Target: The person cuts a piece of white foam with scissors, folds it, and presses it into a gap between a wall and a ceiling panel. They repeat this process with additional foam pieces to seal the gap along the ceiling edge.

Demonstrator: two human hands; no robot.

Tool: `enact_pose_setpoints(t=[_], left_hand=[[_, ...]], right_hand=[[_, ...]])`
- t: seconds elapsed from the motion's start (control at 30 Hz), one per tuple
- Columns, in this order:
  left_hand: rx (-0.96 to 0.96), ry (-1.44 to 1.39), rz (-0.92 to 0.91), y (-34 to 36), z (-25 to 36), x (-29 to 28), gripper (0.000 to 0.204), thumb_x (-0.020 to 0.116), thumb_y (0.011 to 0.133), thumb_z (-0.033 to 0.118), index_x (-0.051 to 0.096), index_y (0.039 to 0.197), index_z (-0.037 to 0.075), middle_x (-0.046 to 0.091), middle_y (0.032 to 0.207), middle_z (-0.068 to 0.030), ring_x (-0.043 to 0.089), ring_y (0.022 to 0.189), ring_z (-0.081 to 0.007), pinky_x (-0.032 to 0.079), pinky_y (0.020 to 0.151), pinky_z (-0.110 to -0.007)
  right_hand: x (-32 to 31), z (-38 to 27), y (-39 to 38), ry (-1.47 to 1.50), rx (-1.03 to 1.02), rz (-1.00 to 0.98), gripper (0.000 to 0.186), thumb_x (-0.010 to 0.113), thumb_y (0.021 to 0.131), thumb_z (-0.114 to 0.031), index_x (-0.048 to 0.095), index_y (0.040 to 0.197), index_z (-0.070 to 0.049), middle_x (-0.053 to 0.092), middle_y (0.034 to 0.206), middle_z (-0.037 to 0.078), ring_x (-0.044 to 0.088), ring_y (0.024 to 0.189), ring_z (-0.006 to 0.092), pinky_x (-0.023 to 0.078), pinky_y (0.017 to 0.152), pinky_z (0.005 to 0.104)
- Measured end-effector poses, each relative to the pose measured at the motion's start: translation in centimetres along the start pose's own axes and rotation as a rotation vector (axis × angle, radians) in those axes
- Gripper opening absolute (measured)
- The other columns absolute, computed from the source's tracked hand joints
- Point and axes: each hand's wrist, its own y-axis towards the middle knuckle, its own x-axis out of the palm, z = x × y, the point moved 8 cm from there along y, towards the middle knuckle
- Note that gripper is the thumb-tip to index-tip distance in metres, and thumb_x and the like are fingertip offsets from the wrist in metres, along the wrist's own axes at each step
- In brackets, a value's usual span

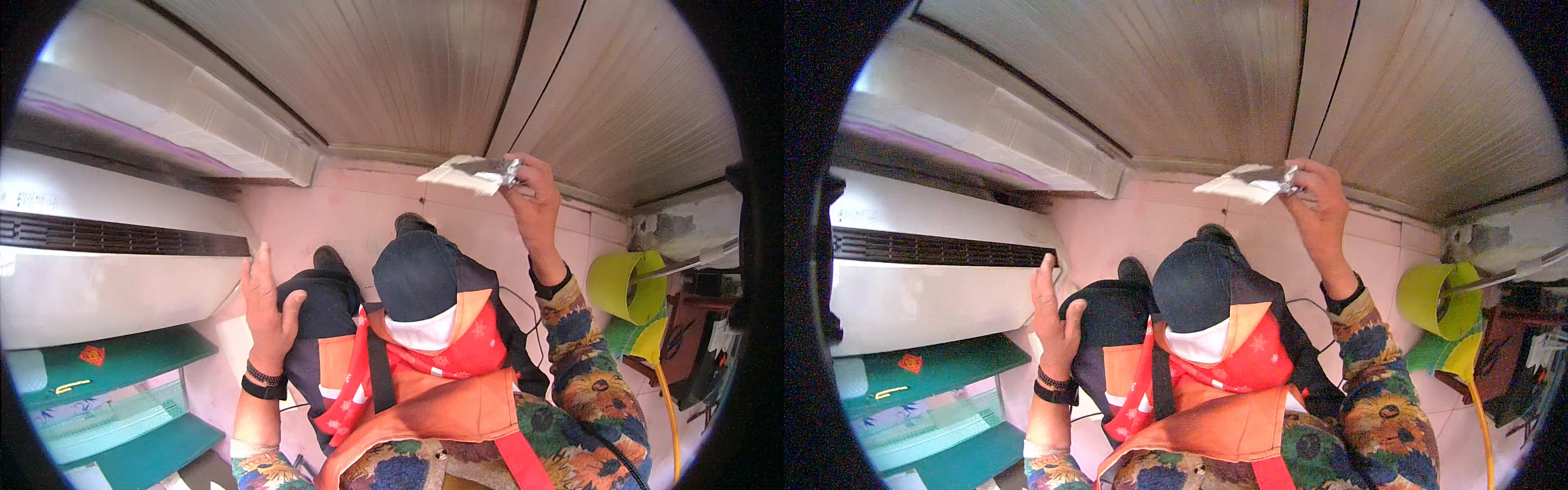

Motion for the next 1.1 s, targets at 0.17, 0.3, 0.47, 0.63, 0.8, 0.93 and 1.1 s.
enact_pose_setpoints(t=[0.17, 0.3, 0.47, 0.63, 0.8, 0.93, 1.1], left_hand=[[-0.005, -0.185, 0.024, 0.1, 1.9, -2.2, 0.067, 0.063, 0.091, 0.026, 0.034, 0.145, -0.002, 0.046, 0.143, -0.0196, 0.045, 0.131, -0.0329, 0.03, 0.111, -0.045], [-0.258, -0.731, -0.053, -0.6, 1.9, -2.2, 0.063, 0.049, 0.1, 0.036, 0.031, 0.147, -0.002, 0.048, 0.141, -0.0186, 0.047, 0.131, -0.0281, 0.035, 0.106, -0.037], [-0.511, -1.329, -0.181, -1.9, 2.8, -0.1, 0.075, 0.034, 0.1, 0.055, 0.031, 0.146, -0.004, 0.051, 0.137, -0.0153, 0.054, 0.121, -0.0205, 0.04, 0.099, -0.032], [-0.607, -1.625, -0.033, -3.6, 2.9, -0.4, 0.046, 0.067, 0.09, 0.016, 0.051, 0.129, -0.003, 0.064, 0.116, -0.0075, 0.062, 0.101, -0.0134, 0.048, 0.085, -0.026], [-0.58, -1.343, 0.076, -5.6, 0.4, -2.5, 0.039, 0.065, 0.091, 0.012, 0.055, 0.127, -0.001, 0.066, 0.102, -0.0007, 0.058, 0.086, -0.0058, 0.046, 0.074, -0.021], [-0.616, -1.183, 0.131, -7.1, -0.5, -2.7, 0.037, 0.065, 0.091, 0.009, 0.057, 0.125, -0.002, 0.066, 0.101, -0.0001, 0.057, 0.085, -0.0045, 0.047, 0.075, -0.021], [-0.706, -1.095, 0.195, -8.8, -2.1, -2.9, 0.037, 0.063, 0.091, 0.01, 0.056, 0.126, -0.001, 0.066, 0.103, -0.0008, 0.057, 0.085, -0.005, 0.045, 0.075, -0.02]], right_hand=[[-0.8, -13.2, 1.1, -0.023, -0.489, 0.021, 0.03, 0.074, 0.066, 0.003, 0.065, 0.092, -0.008, 0.065, 0.107, 0.006, 0.058, 0.091, 0.025, 0.047, 0.079, 0.0331], [0.0, -19.2, -0.6, 0.004, -0.68, 0.025, 0.027, 0.074, 0.064, 0.002, 0.065, 0.087, -0.007, 0.066, 0.103, 0.005, 0.058, 0.088, 0.0246, 0.048, 0.076, 0.0331], [2.5, -24.0, -3.7, 0.077, -0.839, -0.112, 0.02, 0.07, 0.066, -0.002, 0.066, 0.085, -0.007, 0.066, 0.104, 0.004, 0.058, 0.086, 0.0217, 0.049, 0.073, 0.031], [4.8, -26.5, -5.5, 0.2, -0.91, -0.31, 0.024, 0.074, 0.064, -0.003, 0.066, 0.086, -0.005, 0.067, 0.105, 0.005, 0.061, 0.09, 0.0225, 0.052, 0.075, 0.0308], [6.3, -26.4, -5.1, 0.279, -0.791, -0.419, 0.032, 0.083, 0.061, -0.004, 0.067, 0.088, -0.005, 0.067, 0.103, 0.007, 0.064, 0.089, 0.0254, 0.054, 0.075, 0.0327], [8.3, -24.8, -4.7, 0.423, -0.523, -0.551, 0.026, 0.078, 0.067, 0.0, 0.067, 0.09, -0.004, 0.068, 0.1, 0.009, 0.065, 0.089, 0.0231, 0.053, 0.076, 0.0299], [9.5, -20.7, -2.8, 0.72, 0.086, -0.476, 0.011, 0.068, 0.085, -0.001, 0.063, 0.095, -0.001, 0.069, 0.097, 0.008, 0.064, 0.081, 0.0134, 0.051, 0.069, 0.0237]])
